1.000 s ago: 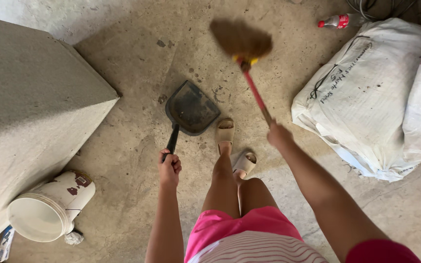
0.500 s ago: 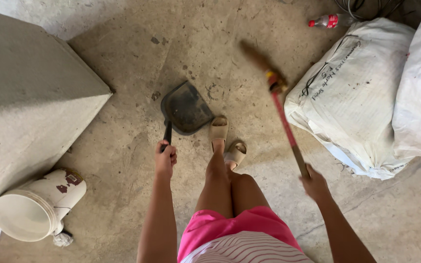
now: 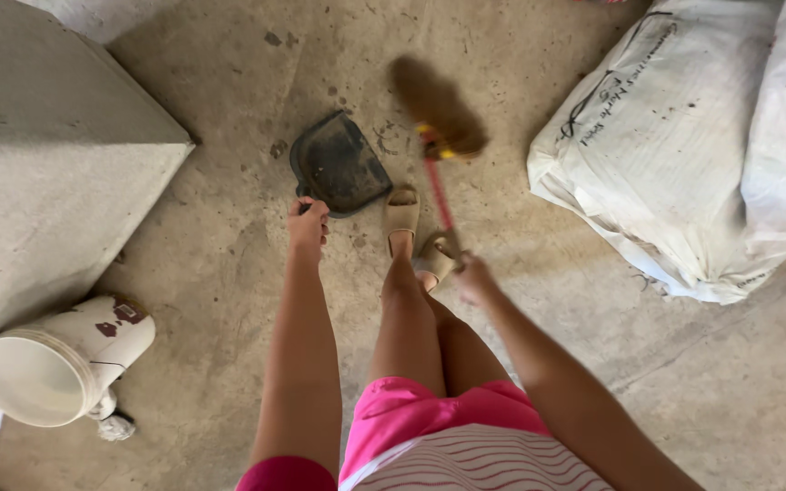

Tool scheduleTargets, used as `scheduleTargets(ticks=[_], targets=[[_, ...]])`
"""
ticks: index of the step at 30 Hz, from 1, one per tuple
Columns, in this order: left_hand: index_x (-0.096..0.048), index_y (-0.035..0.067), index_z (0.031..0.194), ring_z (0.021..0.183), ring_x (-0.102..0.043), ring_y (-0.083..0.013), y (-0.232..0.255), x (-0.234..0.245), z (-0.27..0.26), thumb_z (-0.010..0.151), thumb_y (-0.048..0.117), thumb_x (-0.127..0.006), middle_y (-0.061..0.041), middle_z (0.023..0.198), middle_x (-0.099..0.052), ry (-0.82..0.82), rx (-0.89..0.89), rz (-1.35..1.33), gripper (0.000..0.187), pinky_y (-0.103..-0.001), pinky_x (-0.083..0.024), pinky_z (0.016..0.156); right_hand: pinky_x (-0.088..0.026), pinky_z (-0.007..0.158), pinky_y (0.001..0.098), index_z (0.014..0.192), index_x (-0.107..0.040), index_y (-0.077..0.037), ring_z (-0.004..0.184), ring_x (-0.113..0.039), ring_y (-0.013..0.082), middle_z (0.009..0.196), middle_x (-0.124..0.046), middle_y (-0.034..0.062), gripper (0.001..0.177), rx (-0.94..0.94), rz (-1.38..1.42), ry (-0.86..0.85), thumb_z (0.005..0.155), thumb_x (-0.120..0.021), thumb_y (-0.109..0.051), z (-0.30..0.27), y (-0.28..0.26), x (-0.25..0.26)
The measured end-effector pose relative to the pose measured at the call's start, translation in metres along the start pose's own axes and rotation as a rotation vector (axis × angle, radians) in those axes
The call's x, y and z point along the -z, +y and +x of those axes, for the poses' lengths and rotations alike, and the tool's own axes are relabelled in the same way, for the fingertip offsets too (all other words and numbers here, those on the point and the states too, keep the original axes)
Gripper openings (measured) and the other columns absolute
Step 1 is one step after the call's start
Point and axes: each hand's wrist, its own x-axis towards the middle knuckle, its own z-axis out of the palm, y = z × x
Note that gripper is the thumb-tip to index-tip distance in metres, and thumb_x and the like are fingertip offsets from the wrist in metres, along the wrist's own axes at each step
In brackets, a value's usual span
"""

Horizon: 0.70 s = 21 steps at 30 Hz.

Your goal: The person sweeps debris from the concrete floor into a handheld dustpan using a small broom, moving across different areas of the workspace.

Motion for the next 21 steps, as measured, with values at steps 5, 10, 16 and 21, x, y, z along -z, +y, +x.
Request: scheduleTargets(ticks=[5, 10, 16, 21], targets=[[-0.049, 0.015, 0.09, 0.048, -0.036, -0.0108, -0.011, 0.002, -0.003, 0.084, 0.004, -0.066, 0.0, 0.066, -0.048, -0.009, 0.0, -0.009, 0.021, -0.031, -0.023, 0.042, -0.042, 0.034, 0.0336, 0.128, -0.057, -0.01, 0.041, -0.057, 0.0156, 0.062, -0.059, 0.0085, 0.032, -0.015, -0.055, -0.155, 0.096, -0.057, -0.014, -0.098, -0.035, 0.0], [-0.052, 0.018, 0.094, 0.047, -0.04, -0.0101, -0.012, 0.006, -0.01, 0.084, 0.004, -0.065, 0.001, 0.066, -0.049, -0.019, -0.023, -0.065, 0.022, -0.03, -0.026, 0.042, -0.042, 0.035, 0.0302, 0.156, -0.037, -0.016, 0.039, -0.05, 0.0134, 0.056, -0.053, 0.002, 0.065, 0.002, 0.035, -0.274, 0.096, -0.059, -0.009, -0.169, -0.009, 0.023], [-0.048, 0.018, 0.096, 0.047, -0.033, -0.0092, -0.004, 0.046, -0.041, 0.086, 0.007, -0.063, 0.001, 0.066, -0.047, -0.054, -0.026, -0.059, 0.02, -0.029, -0.025, 0.042, -0.047, 0.039, 0.0286, 0.156, -0.041, -0.019, 0.045, -0.052, 0.01, 0.065, -0.059, -0.0004, 0.067, 0.128, 0.076, -0.161, 0.093, -0.061, -0.009, -0.194, 0.046, 0.06], [-0.047, 0.016, 0.095, 0.048, -0.034, -0.0092, -0.009, 0.082, -0.04, 0.087, 0.007, -0.065, 0.0, 0.067, -0.048, -0.055, -0.037, -0.077, 0.021, -0.03, -0.026, 0.042, -0.049, 0.044, 0.0391, 0.147, -0.045, -0.012, 0.047, -0.06, 0.0222, 0.065, -0.062, 0.0119, 0.056, 0.094, -0.115, 0.065, 0.092, -0.058, -0.013, -0.104, 0.026, 0.057]])
